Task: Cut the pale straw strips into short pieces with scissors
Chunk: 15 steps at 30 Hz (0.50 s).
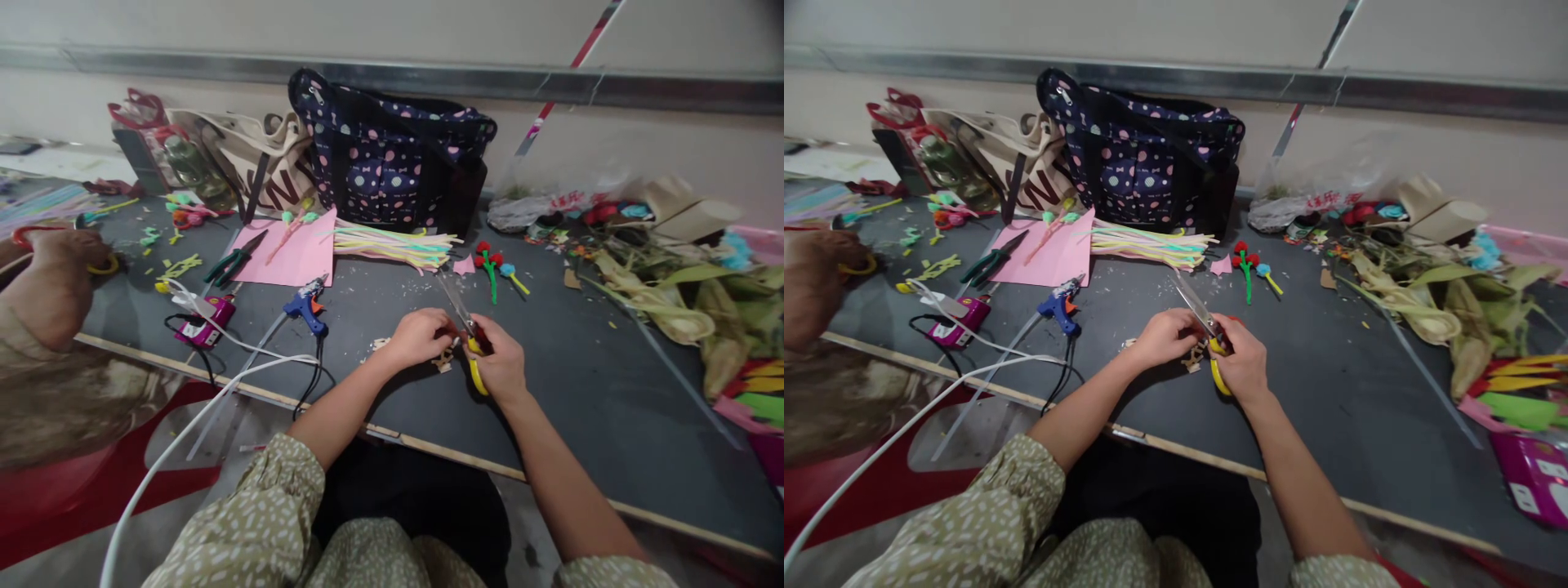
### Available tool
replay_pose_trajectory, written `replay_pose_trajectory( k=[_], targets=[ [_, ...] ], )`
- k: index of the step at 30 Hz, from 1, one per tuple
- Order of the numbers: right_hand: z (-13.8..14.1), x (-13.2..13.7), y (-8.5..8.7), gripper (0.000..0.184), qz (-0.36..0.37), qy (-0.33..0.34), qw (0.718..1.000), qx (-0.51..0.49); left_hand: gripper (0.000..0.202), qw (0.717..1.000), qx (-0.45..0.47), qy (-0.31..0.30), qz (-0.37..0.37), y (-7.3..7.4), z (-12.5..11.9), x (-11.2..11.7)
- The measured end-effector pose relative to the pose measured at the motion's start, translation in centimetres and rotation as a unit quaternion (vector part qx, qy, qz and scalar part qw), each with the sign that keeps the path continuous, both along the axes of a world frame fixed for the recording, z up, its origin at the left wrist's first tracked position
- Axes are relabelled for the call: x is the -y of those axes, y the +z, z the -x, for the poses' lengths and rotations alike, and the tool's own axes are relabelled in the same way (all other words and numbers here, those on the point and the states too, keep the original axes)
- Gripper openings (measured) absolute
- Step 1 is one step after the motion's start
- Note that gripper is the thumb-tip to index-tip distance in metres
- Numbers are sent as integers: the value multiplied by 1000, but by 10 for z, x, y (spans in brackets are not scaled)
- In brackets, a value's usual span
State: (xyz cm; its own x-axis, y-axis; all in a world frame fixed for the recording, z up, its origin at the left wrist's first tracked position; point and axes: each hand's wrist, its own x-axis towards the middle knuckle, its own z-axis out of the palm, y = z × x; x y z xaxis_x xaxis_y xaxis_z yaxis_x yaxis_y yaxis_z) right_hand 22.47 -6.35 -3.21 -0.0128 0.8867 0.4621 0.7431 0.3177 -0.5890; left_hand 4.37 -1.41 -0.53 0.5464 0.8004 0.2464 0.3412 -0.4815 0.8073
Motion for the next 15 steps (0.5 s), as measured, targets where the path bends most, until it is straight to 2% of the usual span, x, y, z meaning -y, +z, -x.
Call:
replay_pose_trajectory(
  k=[7,15],
  targets=[
    [2,0,0,36,4,-36,997,-65,13,994,-49,15,-102,5,1,2],
    [8,0,1,38,18,-47,993,-108,24,979,-109,25,-171,-3,0,1]
  ],
)
